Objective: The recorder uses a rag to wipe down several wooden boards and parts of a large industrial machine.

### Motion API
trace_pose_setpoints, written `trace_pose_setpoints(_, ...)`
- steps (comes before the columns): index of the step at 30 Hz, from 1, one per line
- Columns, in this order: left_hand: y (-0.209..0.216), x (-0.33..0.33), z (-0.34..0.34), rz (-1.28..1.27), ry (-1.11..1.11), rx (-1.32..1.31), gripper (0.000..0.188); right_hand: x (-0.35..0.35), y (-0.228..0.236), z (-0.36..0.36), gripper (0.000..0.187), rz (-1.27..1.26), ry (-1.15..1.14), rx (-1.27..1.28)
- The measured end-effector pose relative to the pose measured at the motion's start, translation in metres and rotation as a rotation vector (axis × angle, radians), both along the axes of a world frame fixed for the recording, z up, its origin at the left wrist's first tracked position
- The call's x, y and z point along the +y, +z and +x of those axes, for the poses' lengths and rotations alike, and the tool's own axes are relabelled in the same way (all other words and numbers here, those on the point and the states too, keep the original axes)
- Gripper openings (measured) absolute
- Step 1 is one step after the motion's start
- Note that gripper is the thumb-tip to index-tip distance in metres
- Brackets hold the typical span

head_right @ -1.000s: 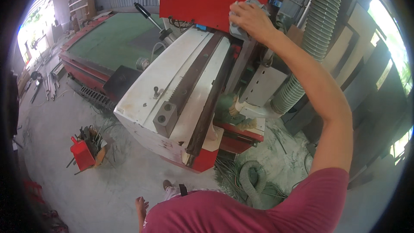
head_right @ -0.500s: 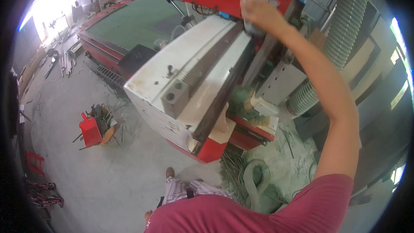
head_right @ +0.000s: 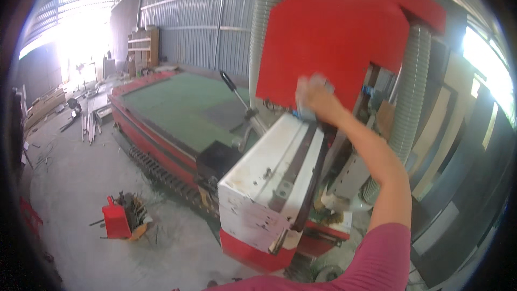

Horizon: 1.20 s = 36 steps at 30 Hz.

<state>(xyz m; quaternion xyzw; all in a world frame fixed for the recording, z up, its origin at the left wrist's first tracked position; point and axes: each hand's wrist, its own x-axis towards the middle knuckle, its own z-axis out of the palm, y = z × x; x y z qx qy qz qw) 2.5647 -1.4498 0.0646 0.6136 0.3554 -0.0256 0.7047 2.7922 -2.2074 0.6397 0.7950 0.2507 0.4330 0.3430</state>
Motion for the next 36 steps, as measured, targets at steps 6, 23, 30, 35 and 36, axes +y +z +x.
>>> trace_pose_setpoints(6,0.002,0.035,0.048,0.223,-0.066,0.039,0.035,-0.049,0.113,-0.035,0.041,0.138,-0.252,-0.387)
trace_pose_setpoints(23,-0.034,0.101,0.134,0.148,-0.19,0.271,0.022,0.009,0.224,0.131,0.024,0.256,-0.071,-0.666)
trace_pose_setpoints(30,0.028,0.048,0.218,0.26,-0.305,0.073,0.02,0.009,0.214,0.133,0.026,0.146,-0.198,-0.511)
trace_pose_setpoints(35,0.024,0.031,0.229,0.327,-0.348,0.029,0.018,-0.047,0.271,0.039,0.019,0.294,-0.309,-1.041)
trace_pose_setpoints(36,0.016,0.036,0.209,0.334,-0.316,0.044,0.018,-0.042,0.268,0.026,0.019,0.538,-0.522,-0.919)
